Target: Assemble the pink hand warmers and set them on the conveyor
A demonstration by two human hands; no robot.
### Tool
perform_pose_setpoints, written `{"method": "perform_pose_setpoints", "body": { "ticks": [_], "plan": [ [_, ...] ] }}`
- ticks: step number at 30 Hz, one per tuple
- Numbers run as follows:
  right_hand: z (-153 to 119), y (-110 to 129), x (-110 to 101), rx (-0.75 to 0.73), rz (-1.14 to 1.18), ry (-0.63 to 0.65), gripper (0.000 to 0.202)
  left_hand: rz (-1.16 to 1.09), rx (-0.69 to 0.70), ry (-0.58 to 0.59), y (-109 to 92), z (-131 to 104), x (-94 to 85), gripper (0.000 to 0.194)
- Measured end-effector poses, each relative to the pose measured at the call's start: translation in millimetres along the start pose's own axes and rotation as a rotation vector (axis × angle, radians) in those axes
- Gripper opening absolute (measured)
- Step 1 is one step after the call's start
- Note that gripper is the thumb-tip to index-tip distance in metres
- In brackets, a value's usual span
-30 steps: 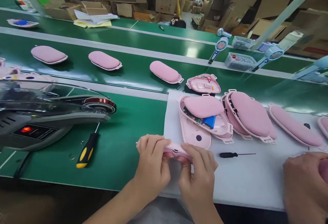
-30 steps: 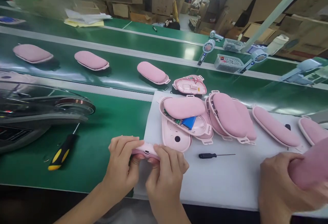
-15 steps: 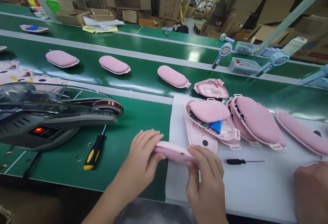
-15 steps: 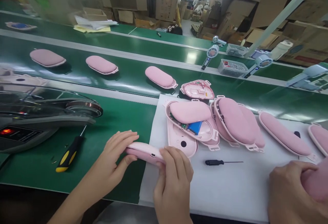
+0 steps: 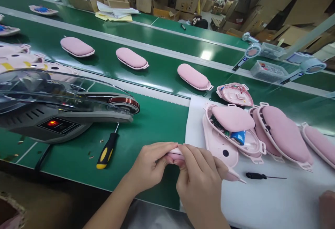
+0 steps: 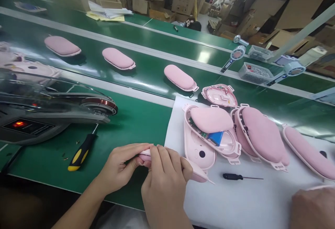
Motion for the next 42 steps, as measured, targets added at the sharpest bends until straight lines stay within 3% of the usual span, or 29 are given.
{"method": "perform_pose_setpoints", "body": {
  "ticks": [7, 11, 14, 17, 20, 23, 26, 30, 35, 42],
  "plan": [
    [-8, 0, -8, 0.015, 0.077, 0.061, 0.030, 0.021, 0.173, -0.061, -29, 6, -8.5, 0.029],
    [-14, -4, -12, 0.045, 0.105, 0.123, 0.028, 0.012, 0.127, -0.020, -37, -2, -6.0, 0.021],
    [-17, -3, -13, -0.053, 0.104, 0.208, 0.022, 0.035, 0.062, -0.024, -32, -11, -7.1, 0.022],
    [-25, -10, -23, -0.143, -0.008, 0.201, 0.027, 0.183, 0.018, -0.098, -28, -22, -12.8, 0.029],
    [-38, -24, -32, -0.073, -0.056, 0.136, 0.030, 0.416, -0.040, -0.164, -31, -30, -10.1, 0.030],
    [-47, -28, -30, -0.020, 0.060, 0.128, 0.024, 0.657, -0.019, -0.192, -43, -32, 5.1, 0.035],
    [-47, -26, -27, -0.018, 0.080, 0.066, 0.021, 0.765, 0.038, -0.147, -51, -30, 23.4, 0.032],
    [-44, -27, -24, -0.051, 0.038, -0.024, 0.019, 0.714, 0.091, -0.210, -52, -23, 27.6, 0.024],
    [-39, -32, -20, -0.043, -0.041, -0.123, 0.015, 0.550, -0.009, -0.350, -47, -10, 22.7, 0.023],
    [-25, -32, -18, -0.031, -0.049, -0.075, 0.017, 0.509, -0.065, -0.303, -47, -1, 20.4, 0.020]
  ]
}}
Point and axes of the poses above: each hand's wrist, its own z-axis towards the middle knuckle, its own x-axis out of the palm, y = z × x, the point moved 7 cm from there along z, towards the middle knuckle, and after that the axes turned 11 degrees about z, right-handed, at the moved point
